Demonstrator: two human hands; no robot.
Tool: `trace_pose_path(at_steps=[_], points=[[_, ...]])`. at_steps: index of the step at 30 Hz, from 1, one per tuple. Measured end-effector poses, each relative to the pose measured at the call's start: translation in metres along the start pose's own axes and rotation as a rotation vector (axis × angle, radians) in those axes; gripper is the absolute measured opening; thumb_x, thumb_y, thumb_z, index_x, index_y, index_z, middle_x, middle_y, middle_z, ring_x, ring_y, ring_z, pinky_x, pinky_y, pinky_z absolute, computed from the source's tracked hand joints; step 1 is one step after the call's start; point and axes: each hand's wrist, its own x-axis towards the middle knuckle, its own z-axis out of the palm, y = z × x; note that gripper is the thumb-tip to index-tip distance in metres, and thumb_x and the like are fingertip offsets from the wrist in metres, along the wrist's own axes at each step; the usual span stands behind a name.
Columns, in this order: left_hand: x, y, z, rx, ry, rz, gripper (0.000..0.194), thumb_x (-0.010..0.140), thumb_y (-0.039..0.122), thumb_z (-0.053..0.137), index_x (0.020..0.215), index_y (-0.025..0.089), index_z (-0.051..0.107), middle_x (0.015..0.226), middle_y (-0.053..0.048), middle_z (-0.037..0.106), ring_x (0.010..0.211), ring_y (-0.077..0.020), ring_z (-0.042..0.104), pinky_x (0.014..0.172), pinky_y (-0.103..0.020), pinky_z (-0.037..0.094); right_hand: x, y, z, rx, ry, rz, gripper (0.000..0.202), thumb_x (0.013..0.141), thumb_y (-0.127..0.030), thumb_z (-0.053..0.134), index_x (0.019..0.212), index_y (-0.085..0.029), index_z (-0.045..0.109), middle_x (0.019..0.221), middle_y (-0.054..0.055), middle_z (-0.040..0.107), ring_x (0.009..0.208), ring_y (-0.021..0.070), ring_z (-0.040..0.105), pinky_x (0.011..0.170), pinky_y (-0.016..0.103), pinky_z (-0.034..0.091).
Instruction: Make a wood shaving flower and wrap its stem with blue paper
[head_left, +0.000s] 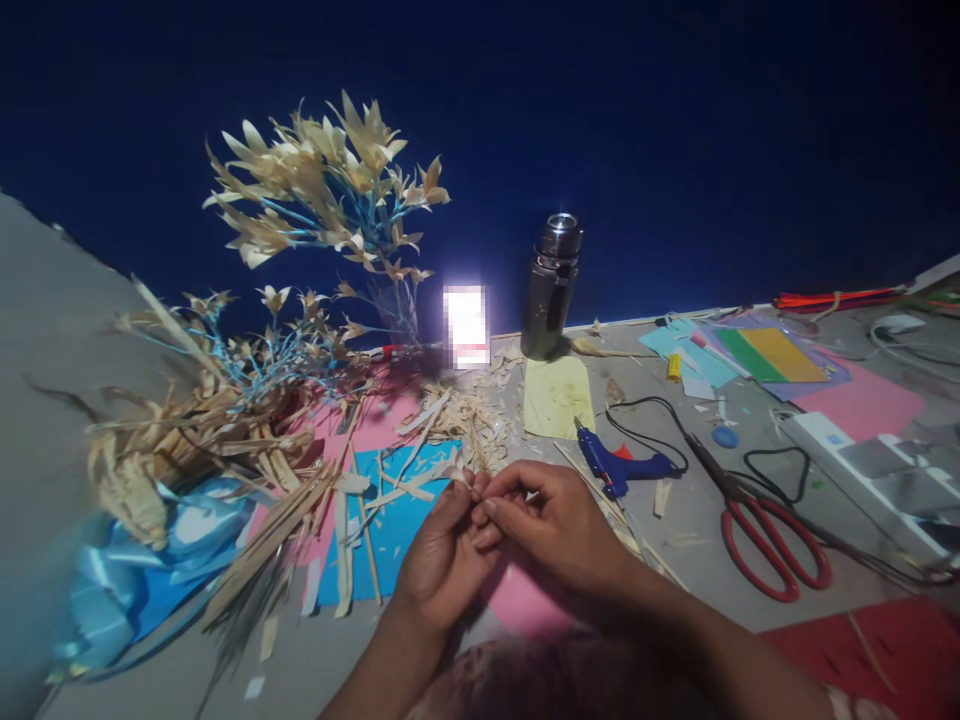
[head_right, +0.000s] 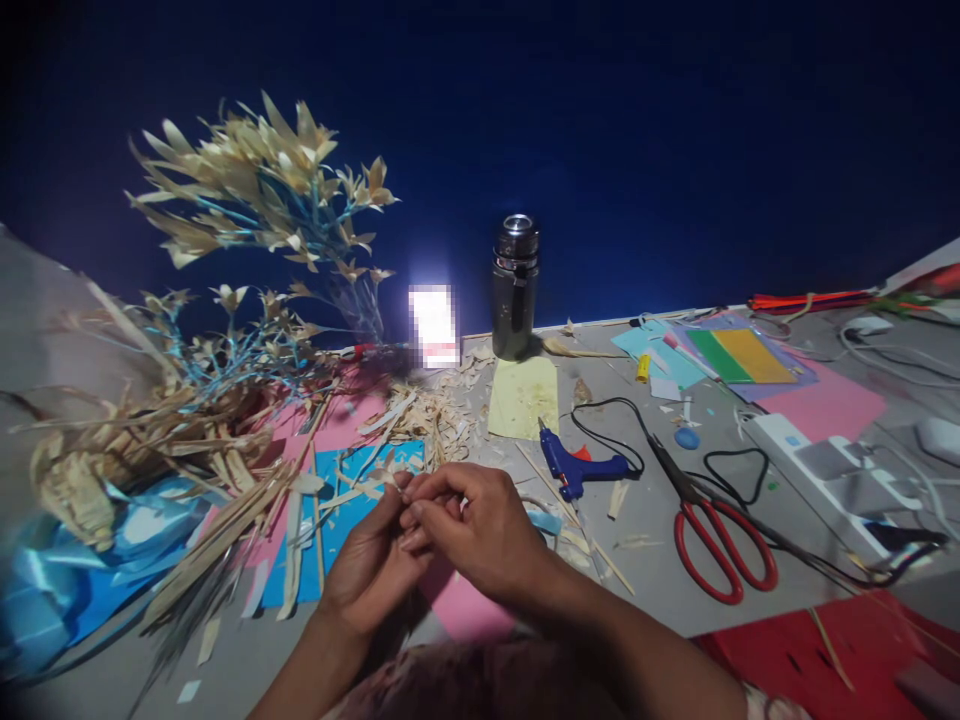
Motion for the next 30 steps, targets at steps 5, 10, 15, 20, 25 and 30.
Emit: trace_pose_path(at_steps=[5, 10, 15, 20, 25, 30], points=[[-0.0003, -0.0014, -0.0001, -0.012, 0.019, 0.004, 0.034, 0.055, 0.011, 0.099, 0.074, 0.012, 0.071, 0.067, 0.005, 0.057, 0.054, -0.0048, 0.053, 0.045, -0.014, 0.044, -0.0011, 0.0011, 0.0004, -0.038, 0.015, -0.021, 0.004, 0.085, -0.019, 0.067, 0.084, -0.018, 0.072, 0.078, 0.002, 0.077, 0.071, 0.0187, 0.078, 0.065, 0.027, 0.064], [-0.0014, -0.0023, 0.0, -0.008, 0.01, -0.005, 0.035, 0.054, 0.011, 0.1, 0.074, 0.012, 0.071, 0.067, 0.004, 0.057, 0.055, -0.0051, 0.053, 0.046, -0.015, 0.045, -0.0024, 0.0012, 0.0022, 0.009, 0.014, 0.006, 0.004, 0.085, -0.02, 0.067, 0.084, -0.018, 0.071, 0.076, 0.002, 0.077, 0.07, 0.0193, 0.078, 0.065, 0.028, 0.064], [-0.0015, -0.0023, -0.0006, -0.018, -0.013, -0.007, 0.03, 0.06, 0.012, 0.097, 0.074, 0.012, 0.07, 0.069, 0.003, 0.058, 0.055, -0.0052, 0.052, 0.045, -0.015, 0.046, -0.0033, 0.0024, 0.0012, -0.056, 0.033, -0.014, 0.005, 0.084, -0.019, 0.068, 0.083, -0.018, 0.072, 0.078, 0.003, 0.077, 0.071, 0.0186, 0.078, 0.066, 0.028, 0.063], [-0.0023, -0.0016, 0.0015, -0.018, -0.014, -0.017, 0.031, 0.058, 0.012, 0.098, 0.073, 0.011, 0.071, 0.069, 0.003, 0.057, 0.055, -0.005, 0.052, 0.045, -0.015, 0.046, -0.003, 0.0011, 0.0002, -0.083, 0.04, -0.031, 0.005, 0.084, -0.019, 0.068, 0.082, -0.018, 0.072, 0.08, 0.005, 0.079, 0.073, 0.0191, 0.078, 0.066, 0.028, 0.062], [-0.0019, -0.0022, 0.0019, -0.009, 0.04, 0.002, 0.036, 0.051, 0.011, 0.101, 0.073, 0.011, 0.072, 0.065, 0.005, 0.056, 0.054, -0.0049, 0.053, 0.046, -0.015, 0.046, -0.0019, 0.0026, 0.0013, -0.041, 0.017, -0.022, 0.005, 0.084, -0.019, 0.067, 0.083, -0.018, 0.071, 0.078, 0.004, 0.079, 0.07, 0.0195, 0.079, 0.066, 0.028, 0.063], [-0.0006, -0.0028, -0.0012, 0.004, 0.056, 0.006, 0.038, 0.05, 0.01, 0.101, 0.074, 0.011, 0.07, 0.067, 0.005, 0.057, 0.055, -0.0048, 0.053, 0.046, -0.015, 0.046, -0.0014, 0.0073, 0.0025, -0.138, 0.046, -0.066, 0.005, 0.085, -0.018, 0.066, 0.085, -0.018, 0.071, 0.082, 0.005, 0.08, 0.074, 0.0198, 0.079, 0.069, 0.029, 0.063]])
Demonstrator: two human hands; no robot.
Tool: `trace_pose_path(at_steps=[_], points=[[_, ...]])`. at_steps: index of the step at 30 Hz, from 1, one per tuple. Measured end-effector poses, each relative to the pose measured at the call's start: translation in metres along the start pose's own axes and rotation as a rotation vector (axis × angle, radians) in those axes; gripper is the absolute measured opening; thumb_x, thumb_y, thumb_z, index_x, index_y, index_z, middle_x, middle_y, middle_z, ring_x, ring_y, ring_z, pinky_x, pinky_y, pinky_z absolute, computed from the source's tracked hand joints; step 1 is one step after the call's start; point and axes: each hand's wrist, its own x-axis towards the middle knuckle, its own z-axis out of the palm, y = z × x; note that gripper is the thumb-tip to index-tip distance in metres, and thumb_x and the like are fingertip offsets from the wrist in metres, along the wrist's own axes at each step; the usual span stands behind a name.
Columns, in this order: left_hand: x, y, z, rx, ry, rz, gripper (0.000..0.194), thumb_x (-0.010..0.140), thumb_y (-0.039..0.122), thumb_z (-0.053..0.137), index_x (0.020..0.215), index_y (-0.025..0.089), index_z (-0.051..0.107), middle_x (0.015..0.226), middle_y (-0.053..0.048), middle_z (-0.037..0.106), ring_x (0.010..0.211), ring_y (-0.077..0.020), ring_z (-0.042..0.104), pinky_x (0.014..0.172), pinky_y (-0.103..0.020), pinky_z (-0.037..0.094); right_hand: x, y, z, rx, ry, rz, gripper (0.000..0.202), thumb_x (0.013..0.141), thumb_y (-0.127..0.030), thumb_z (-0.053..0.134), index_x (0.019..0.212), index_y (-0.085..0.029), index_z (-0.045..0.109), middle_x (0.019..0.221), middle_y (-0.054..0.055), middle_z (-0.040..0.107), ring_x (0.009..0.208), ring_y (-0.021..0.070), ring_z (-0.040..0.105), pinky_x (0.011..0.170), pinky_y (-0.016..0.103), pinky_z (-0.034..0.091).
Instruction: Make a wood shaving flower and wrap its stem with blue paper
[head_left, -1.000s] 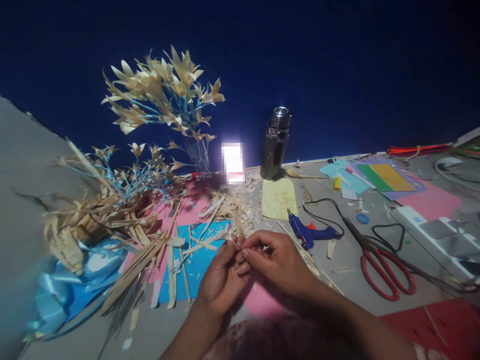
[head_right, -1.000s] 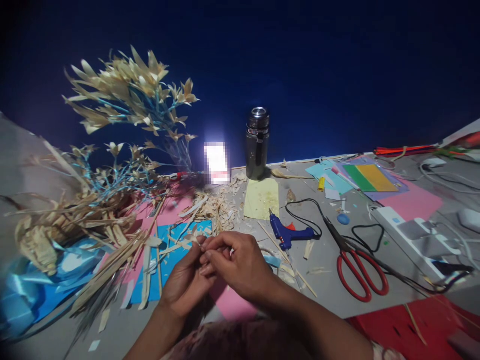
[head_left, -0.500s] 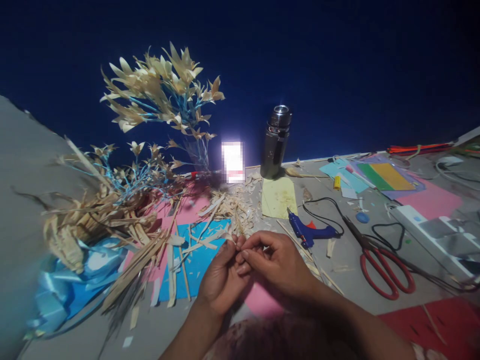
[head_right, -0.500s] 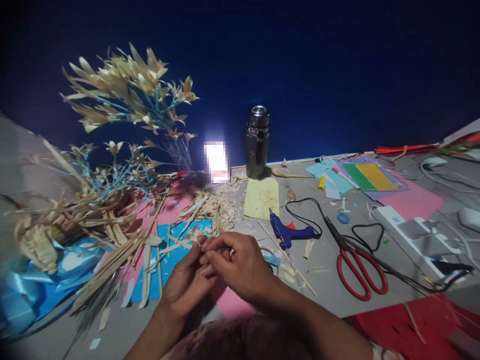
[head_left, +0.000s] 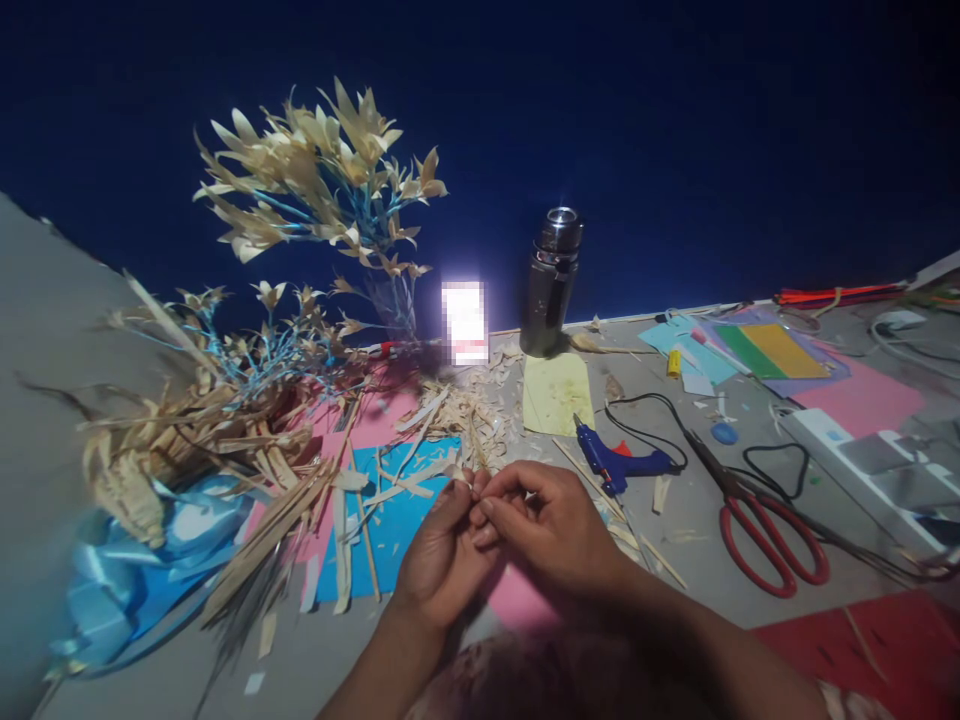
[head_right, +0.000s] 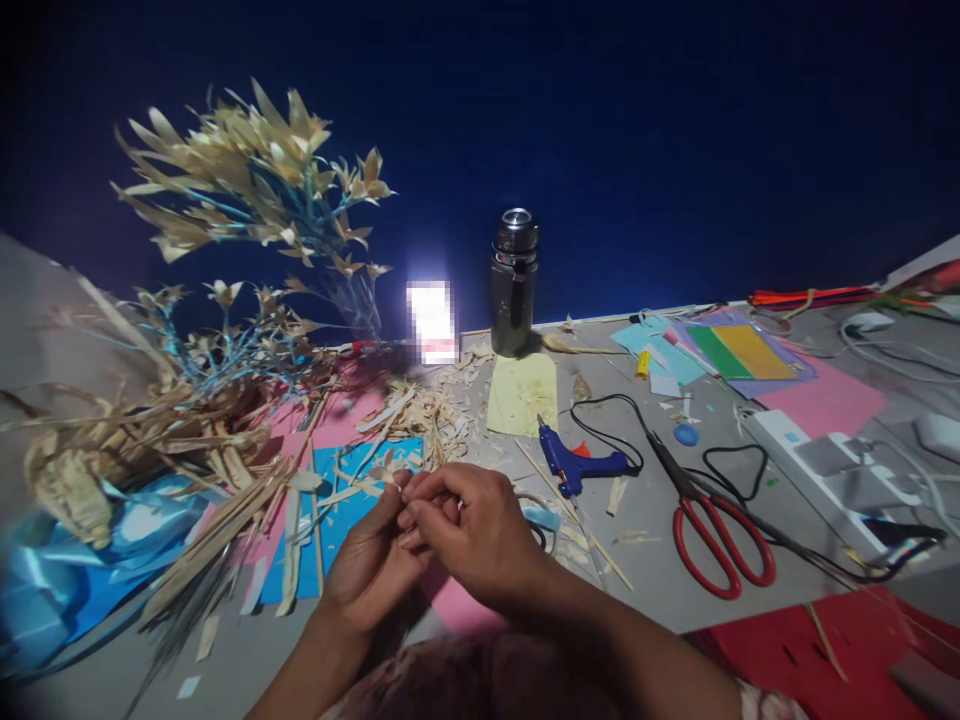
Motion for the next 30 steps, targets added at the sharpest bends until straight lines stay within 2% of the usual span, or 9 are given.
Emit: trace_pose_path(at_steps=[4, 8, 12, 16, 21, 26, 30], points=[[-0.001, -0.001, 0.001, 0.008, -0.015, 0.009, 0.038, 0.055, 0.012, 0.099, 0.076, 0.012, 0.068, 0.067, 0.006, 0.055, 0.054, -0.0039, 0.05, 0.045, -0.014, 0.043, -0.001, 0.0, 0.001, -0.079, 0.02, -0.029, 0.007, 0.087, -0.017, 0.065, 0.083, -0.019, 0.071, 0.084, 0.007, 0.08, 0.078, 0.0203, 0.078, 0.071, 0.03, 0.063], [-0.003, -0.002, 0.004, 0.033, -0.036, 0.012, 0.036, 0.059, 0.014, 0.098, 0.075, 0.013, 0.066, 0.066, 0.006, 0.052, 0.054, -0.004, 0.05, 0.047, -0.014, 0.043, -0.002, 0.0, 0.003, -0.077, 0.034, -0.042, 0.008, 0.087, -0.018, 0.066, 0.081, -0.02, 0.07, 0.08, 0.005, 0.079, 0.073, 0.0186, 0.076, 0.069, 0.029, 0.061], [-0.004, -0.003, 0.006, 0.07, -0.02, 0.036, 0.032, 0.063, 0.014, 0.095, 0.076, 0.014, 0.066, 0.067, 0.005, 0.056, 0.055, -0.005, 0.052, 0.048, -0.015, 0.045, -0.002, -0.001, 0.003, -0.058, 0.036, -0.039, 0.009, 0.087, -0.018, 0.066, 0.079, -0.02, 0.07, 0.077, 0.004, 0.079, 0.07, 0.0176, 0.075, 0.067, 0.028, 0.06], [-0.004, -0.003, 0.006, 0.131, -0.008, 0.102, 0.032, 0.06, 0.015, 0.097, 0.071, 0.015, 0.067, 0.069, 0.003, 0.063, 0.054, -0.0057, 0.052, 0.049, -0.016, 0.046, -0.002, -0.004, 0.003, -0.071, 0.048, -0.039, 0.011, 0.085, -0.015, 0.065, 0.076, -0.02, 0.069, 0.074, 0.002, 0.078, 0.067, 0.0165, 0.073, 0.065, 0.026, 0.057], [-0.003, -0.001, 0.006, 0.229, 0.035, 0.211, 0.035, 0.052, 0.016, 0.1, 0.073, 0.013, 0.072, 0.071, 0.001, 0.068, 0.054, -0.0056, 0.054, 0.054, -0.017, 0.05, -0.001, -0.008, 0.001, -0.196, 0.068, -0.099, 0.015, 0.081, -0.01, 0.064, 0.072, -0.02, 0.07, 0.069, 0.0, 0.075, 0.064, 0.0142, 0.068, 0.062, 0.023, 0.05], [-0.004, 0.001, 0.009, 0.302, -0.002, 0.235, 0.033, 0.053, 0.018, 0.1, 0.07, 0.011, 0.074, 0.06, 0.002, 0.063, 0.054, -0.0066, 0.055, 0.059, -0.018, 0.052, -0.002, -0.009, 0.001, -0.239, 0.087, -0.112, 0.015, 0.08, -0.01, 0.065, 0.07, -0.02, 0.071, 0.067, -0.001, 0.073, 0.06, 0.0127, 0.062, 0.059, 0.023, 0.046], [-0.007, 0.001, 0.011, 0.287, -0.006, 0.22, 0.033, 0.055, 0.02, 0.1, 0.075, 0.012, 0.075, 0.062, 0.002, 0.063, 0.055, -0.0063, 0.055, 0.062, -0.018, 0.054, -0.003, -0.009, 0.002, -0.216, 0.093, -0.131, 0.015, 0.083, -0.012, 0.064, 0.071, -0.02, 0.069, 0.069, 0.0, 0.075, 0.063, 0.0143, 0.066, 0.063, 0.025, 0.048]])
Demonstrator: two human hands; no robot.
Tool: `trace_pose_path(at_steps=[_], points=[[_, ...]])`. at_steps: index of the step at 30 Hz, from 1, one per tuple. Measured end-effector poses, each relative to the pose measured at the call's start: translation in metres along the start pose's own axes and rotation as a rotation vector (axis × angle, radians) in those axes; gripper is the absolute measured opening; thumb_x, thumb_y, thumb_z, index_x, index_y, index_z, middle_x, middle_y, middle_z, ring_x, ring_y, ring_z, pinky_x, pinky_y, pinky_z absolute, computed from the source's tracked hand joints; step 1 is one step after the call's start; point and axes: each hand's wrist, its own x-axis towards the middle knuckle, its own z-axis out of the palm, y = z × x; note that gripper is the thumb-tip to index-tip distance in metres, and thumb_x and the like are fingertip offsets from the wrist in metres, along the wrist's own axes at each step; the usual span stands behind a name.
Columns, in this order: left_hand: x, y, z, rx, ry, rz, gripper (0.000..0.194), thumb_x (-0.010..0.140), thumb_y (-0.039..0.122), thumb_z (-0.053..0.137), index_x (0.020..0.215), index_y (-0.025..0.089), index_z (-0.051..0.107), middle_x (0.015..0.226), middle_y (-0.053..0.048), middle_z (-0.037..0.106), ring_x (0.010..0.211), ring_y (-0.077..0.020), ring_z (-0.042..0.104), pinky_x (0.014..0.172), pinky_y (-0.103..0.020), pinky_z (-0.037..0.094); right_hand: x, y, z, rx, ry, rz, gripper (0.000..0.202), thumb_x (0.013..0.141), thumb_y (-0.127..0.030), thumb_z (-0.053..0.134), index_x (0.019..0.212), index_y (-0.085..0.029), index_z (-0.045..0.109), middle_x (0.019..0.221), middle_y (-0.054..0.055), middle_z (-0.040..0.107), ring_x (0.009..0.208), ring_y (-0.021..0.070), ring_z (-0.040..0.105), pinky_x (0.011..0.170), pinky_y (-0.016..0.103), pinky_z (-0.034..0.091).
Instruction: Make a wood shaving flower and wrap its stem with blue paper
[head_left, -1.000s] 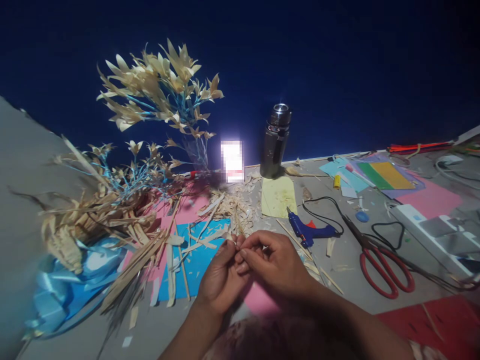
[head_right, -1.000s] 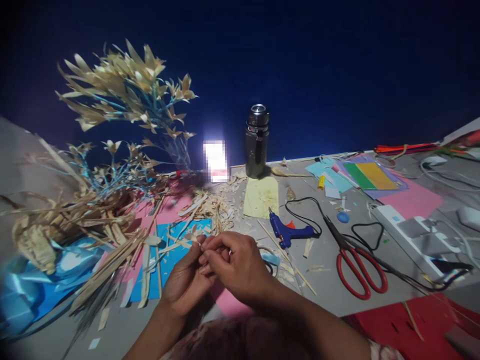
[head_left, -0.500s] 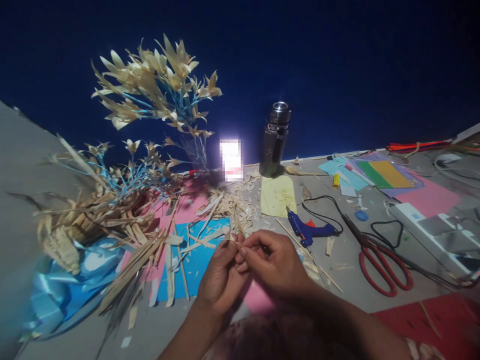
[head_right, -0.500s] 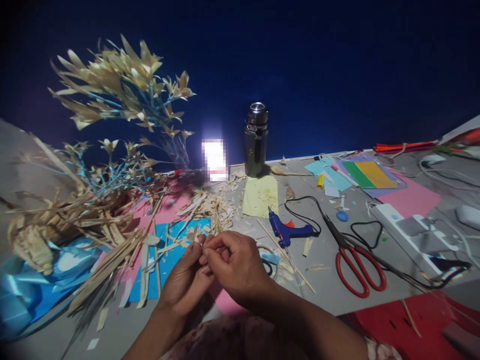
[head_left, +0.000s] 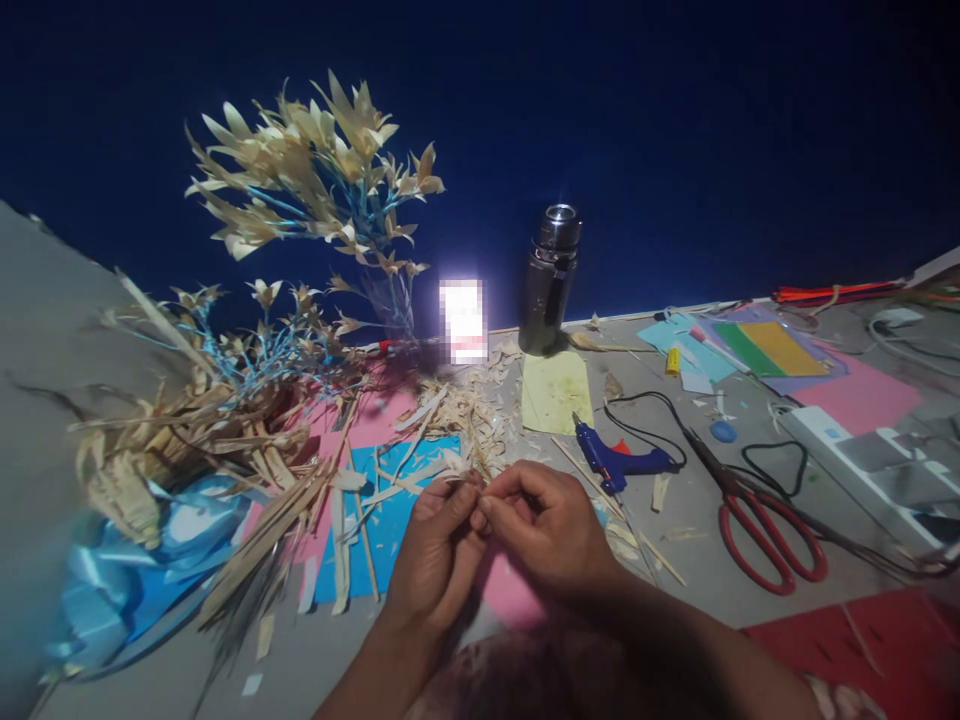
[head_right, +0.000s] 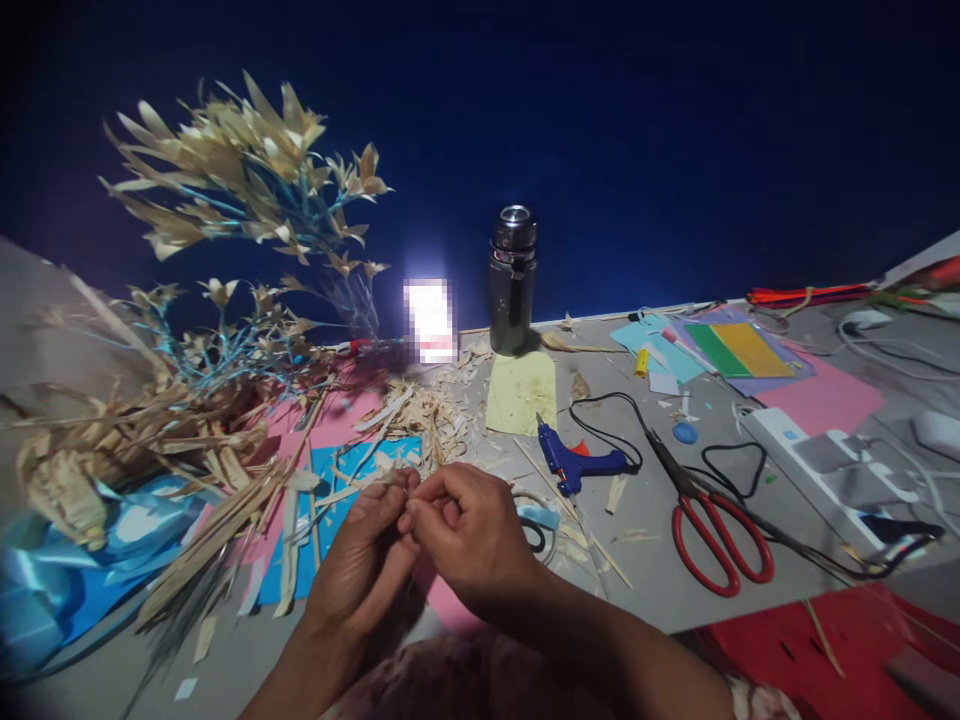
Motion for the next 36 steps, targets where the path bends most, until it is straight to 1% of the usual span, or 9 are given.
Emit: trace_pose_path(at_steps=[6, 10, 13, 18, 21, 24, 27, 31, 36], points=[[-0.001, -0.003, -0.001, -0.032, 0.007, 0.0, 0.031, 0.058, 0.018, 0.098, 0.076, 0.013, 0.073, 0.069, 0.003, 0.064, 0.056, -0.0052, 0.054, 0.063, -0.018, 0.055, -0.001, 0.002, 0.004, 0.132, -0.011, 0.063, 0.014, 0.085, -0.016, 0.064, 0.072, -0.021, 0.067, 0.069, 0.002, 0.076, 0.066, 0.0164, 0.071, 0.065, 0.026, 0.053], [-0.001, -0.003, 0.0, -0.038, 0.017, 0.012, 0.032, 0.056, 0.017, 0.099, 0.076, 0.013, 0.074, 0.067, 0.003, 0.064, 0.055, -0.0053, 0.054, 0.06, -0.017, 0.054, -0.002, 0.003, 0.005, 0.217, -0.006, 0.116, 0.011, 0.086, -0.018, 0.065, 0.075, -0.019, 0.068, 0.07, 0.003, 0.076, 0.066, 0.0171, 0.073, 0.063, 0.026, 0.055], [-0.001, -0.002, 0.001, -0.036, 0.0, 0.011, 0.031, 0.056, 0.017, 0.099, 0.074, 0.011, 0.074, 0.062, 0.002, 0.063, 0.054, -0.0055, 0.054, 0.057, -0.017, 0.051, -0.002, 0.004, 0.004, 0.224, 0.003, 0.104, 0.011, 0.087, -0.02, 0.065, 0.077, -0.019, 0.069, 0.07, 0.002, 0.075, 0.064, 0.016, 0.072, 0.06, 0.024, 0.055], [-0.002, -0.004, 0.0, -0.039, -0.028, -0.032, 0.028, 0.061, 0.015, 0.096, 0.079, 0.011, 0.075, 0.059, 0.004, 0.059, 0.052, -0.0053, 0.05, 0.054, -0.017, 0.048, -0.004, 0.006, 0.0, 0.14, 0.059, 0.092, 0.014, 0.089, -0.025, 0.067, 0.077, -0.019, 0.071, 0.07, 0.001, 0.071, 0.061, 0.0143, 0.067, 0.058, 0.024, 0.053], [-0.001, -0.005, -0.003, -0.063, -0.049, -0.065, 0.026, 0.065, 0.014, 0.094, 0.08, 0.011, 0.073, 0.059, 0.005, 0.057, 0.051, -0.0051, 0.048, 0.053, -0.018, 0.045, -0.005, 0.01, 0.0, 0.159, 0.05, 0.12, 0.015, 0.089, -0.028, 0.068, 0.078, -0.019, 0.07, 0.071, 0.002, 0.071, 0.059, 0.0145, 0.067, 0.057, 0.024, 0.054], [-0.001, -0.006, -0.005, -0.094, -0.068, -0.125, 0.027, 0.066, 0.015, 0.094, 0.083, 0.011, 0.073, 0.063, 0.003, 0.059, 0.053, -0.0057, 0.049, 0.054, -0.019, 0.046, -0.005, 0.013, 0.001, 0.178, 0.038, 0.15, 0.015, 0.089, -0.029, 0.068, 0.079, -0.019, 0.07, 0.071, 0.002, 0.071, 0.058, 0.015, 0.067, 0.055, 0.025, 0.055], [-0.002, -0.007, -0.007, -0.11, -0.051, -0.172, 0.03, 0.065, 0.015, 0.094, 0.088, 0.011, 0.075, 0.069, 0.001, 0.063, 0.055, -0.0061, 0.052, 0.055, -0.02, 0.046, -0.005, 0.012, 0.0, 0.203, 0.051, 0.173, 0.013, 0.087, -0.029, 0.07, 0.079, -0.019, 0.07, 0.07, 0.002, 0.071, 0.057, 0.0154, 0.068, 0.053, 0.024, 0.055], [-0.008, -0.008, -0.008, -0.066, -0.084, -0.131, 0.033, 0.064, 0.018, 0.095, 0.092, 0.013, 0.079, 0.065, 0.0, 0.064, 0.055, -0.0077, 0.055, 0.054, -0.02, 0.046, -0.002, 0.006, -0.004, 0.318, 0.047, 0.198, 0.013, 0.086, -0.03, 0.069, 0.079, -0.02, 0.068, 0.063, 0.0, 0.07, 0.054, 0.0163, 0.069, 0.052, 0.025, 0.055], [-0.013, -0.01, -0.01, -0.013, -0.149, -0.107, 0.034, 0.067, 0.02, 0.094, 0.099, 0.014, 0.081, 0.056, 0.002, 0.06, 0.053, -0.0085, 0.054, 0.053, -0.019, 0.044, -0.001, 0.004, -0.007, 0.258, 0.103, 0.172, 0.012, 0.085, -0.029, 0.07, 0.077, -0.021, 0.07, 0.066, 0.002, 0.072, 0.06, 0.0174, 0.069, 0.054, 0.025, 0.055]])
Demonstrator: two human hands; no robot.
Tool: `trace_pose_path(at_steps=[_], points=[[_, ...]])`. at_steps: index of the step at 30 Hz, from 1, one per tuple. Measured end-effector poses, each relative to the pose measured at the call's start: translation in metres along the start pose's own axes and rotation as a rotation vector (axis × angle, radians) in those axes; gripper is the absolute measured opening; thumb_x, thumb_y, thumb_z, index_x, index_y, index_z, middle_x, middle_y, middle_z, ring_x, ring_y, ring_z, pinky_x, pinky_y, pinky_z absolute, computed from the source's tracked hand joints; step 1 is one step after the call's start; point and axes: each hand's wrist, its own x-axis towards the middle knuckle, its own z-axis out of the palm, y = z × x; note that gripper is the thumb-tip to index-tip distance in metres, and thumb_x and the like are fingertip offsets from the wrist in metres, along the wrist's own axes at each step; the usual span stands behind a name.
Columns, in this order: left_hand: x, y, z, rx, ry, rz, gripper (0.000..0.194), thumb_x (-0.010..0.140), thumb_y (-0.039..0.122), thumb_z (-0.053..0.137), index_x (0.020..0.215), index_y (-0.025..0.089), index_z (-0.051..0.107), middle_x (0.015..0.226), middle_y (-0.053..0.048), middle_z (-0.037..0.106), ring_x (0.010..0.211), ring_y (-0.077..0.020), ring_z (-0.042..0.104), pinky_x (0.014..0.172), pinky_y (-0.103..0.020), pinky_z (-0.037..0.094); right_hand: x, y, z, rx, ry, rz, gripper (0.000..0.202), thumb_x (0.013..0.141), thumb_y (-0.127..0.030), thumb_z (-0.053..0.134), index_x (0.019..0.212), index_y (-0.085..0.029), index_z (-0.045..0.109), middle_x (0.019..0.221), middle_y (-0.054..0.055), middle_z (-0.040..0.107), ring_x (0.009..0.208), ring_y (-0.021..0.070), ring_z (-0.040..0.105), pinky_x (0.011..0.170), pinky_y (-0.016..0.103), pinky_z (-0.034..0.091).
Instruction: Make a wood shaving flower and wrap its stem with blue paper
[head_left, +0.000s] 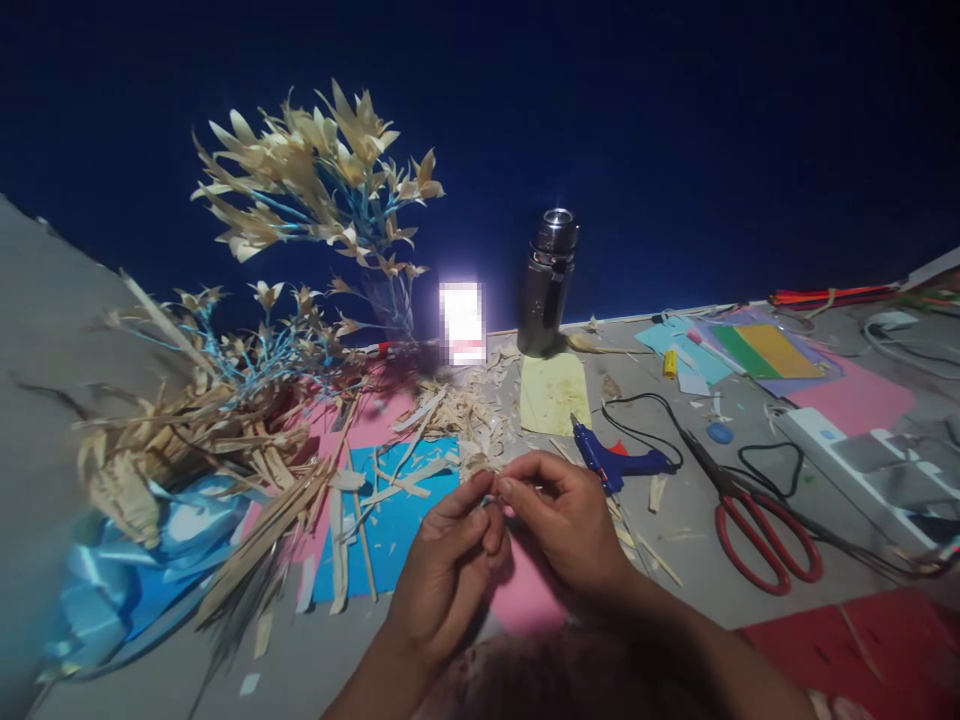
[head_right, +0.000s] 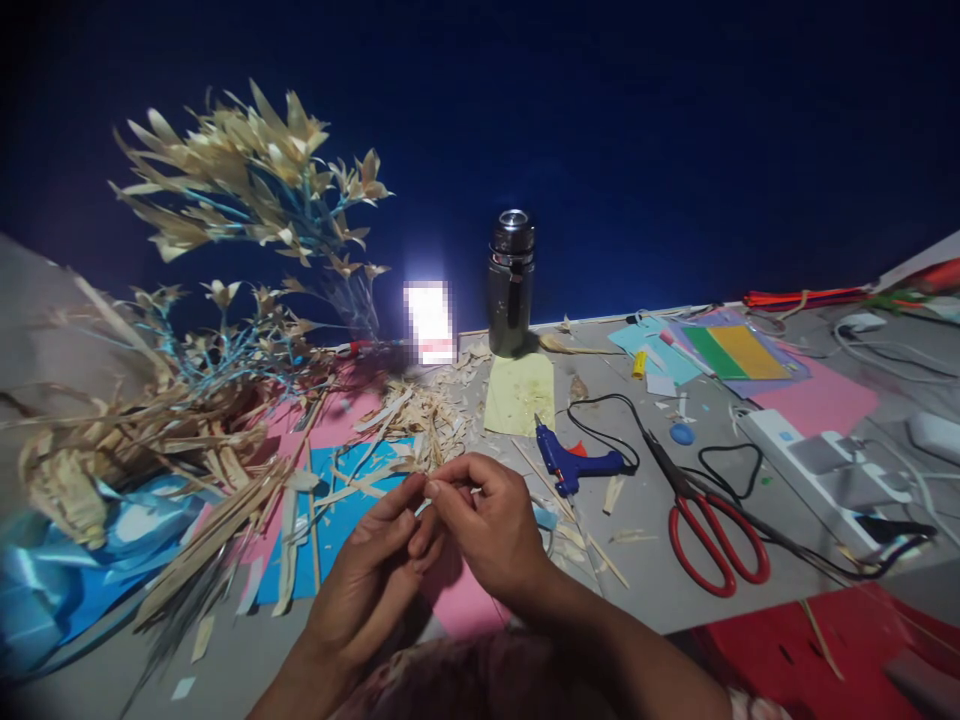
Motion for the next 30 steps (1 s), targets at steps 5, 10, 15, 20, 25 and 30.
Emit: trace_pose_path(at_steps=[5, 10, 15, 20, 25, 30], points=[[0.006, -0.001, -0.006, -0.045, 0.041, -0.02, 0.024, 0.068, 0.023, 0.094, 0.081, 0.011, 0.078, 0.06, 0.002, 0.059, 0.05, -0.0052, 0.048, 0.048, -0.017, 0.041, -0.002, 0.004, -0.001, -0.028, -0.063, 0.016, 0.011, 0.083, -0.027, 0.07, 0.078, -0.018, 0.072, 0.072, 0.003, 0.073, 0.063, 0.0166, 0.068, 0.059, 0.025, 0.054], [0.007, 0.003, -0.004, -0.002, 0.082, 0.051, 0.026, 0.064, 0.021, 0.096, 0.078, 0.013, 0.075, 0.063, 0.002, 0.062, 0.051, -0.005, 0.05, 0.052, -0.018, 0.043, -0.004, 0.003, 0.002, 0.094, -0.126, 0.048, 0.01, 0.082, -0.026, 0.071, 0.076, -0.018, 0.07, 0.068, 0.001, 0.072, 0.061, 0.0154, 0.069, 0.058, 0.024, 0.054], [0.006, 0.007, 0.002, 0.091, 0.067, 0.09, 0.032, 0.06, 0.027, 0.098, 0.075, 0.011, 0.074, 0.06, 0.002, 0.061, 0.052, -0.0047, 0.049, 0.055, -0.017, 0.044, -0.006, 0.007, 0.003, 0.113, -0.159, 0.076, 0.01, 0.082, -0.026, 0.071, 0.077, -0.018, 0.071, 0.071, 0.002, 0.074, 0.065, 0.0156, 0.069, 0.061, 0.024, 0.054], [0.007, 0.008, -0.003, 0.126, 0.049, 0.06, 0.033, 0.063, 0.029, 0.097, 0.082, 0.011, 0.077, 0.056, 0.002, 0.059, 0.053, -0.0056, 0.05, 0.057, -0.016, 0.044, -0.007, 0.008, 0.003, 0.163, -0.19, 0.11, 0.009, 0.083, -0.024, 0.07, 0.077, -0.018, 0.069, 0.071, 0.002, 0.074, 0.066, 0.0168, 0.069, 0.064, 0.027, 0.054], [0.002, 0.019, -0.008, 0.194, -0.008, 0.126, 0.047, 0.068, 0.027, 0.094, 0.109, 0.018, 0.074, 0.074, -0.001, 0.067, 0.063, -0.0096, 0.06, 0.065, -0.02, 0.051, -0.008, 0.006, 0.002, 0.138, -0.216, 0.11, 0.008, 0.083, -0.023, 0.068, 0.077, -0.019, 0.071, 0.072, 0.002, 0.074, 0.063, 0.0149, 0.066, 0.06, 0.025, 0.05], [-0.006, 0.039, -0.001, 0.485, -0.054, 0.424, 0.057, 0.069, 0.027, 0.092, 0.12, 0.031, 0.068, 0.119, -0.005, 0.067, 0.079, -0.0146, 0.067, 0.071, -0.027, 0.056, -0.008, 0.007, 0.001, 0.025, -0.194, 0.076, 0.006, 0.08, -0.021, 0.068, 0.075, -0.018, 0.071, 0.068, -0.001, 0.067, 0.06, 0.0119, 0.056, 0.056, 0.023, 0.041]])
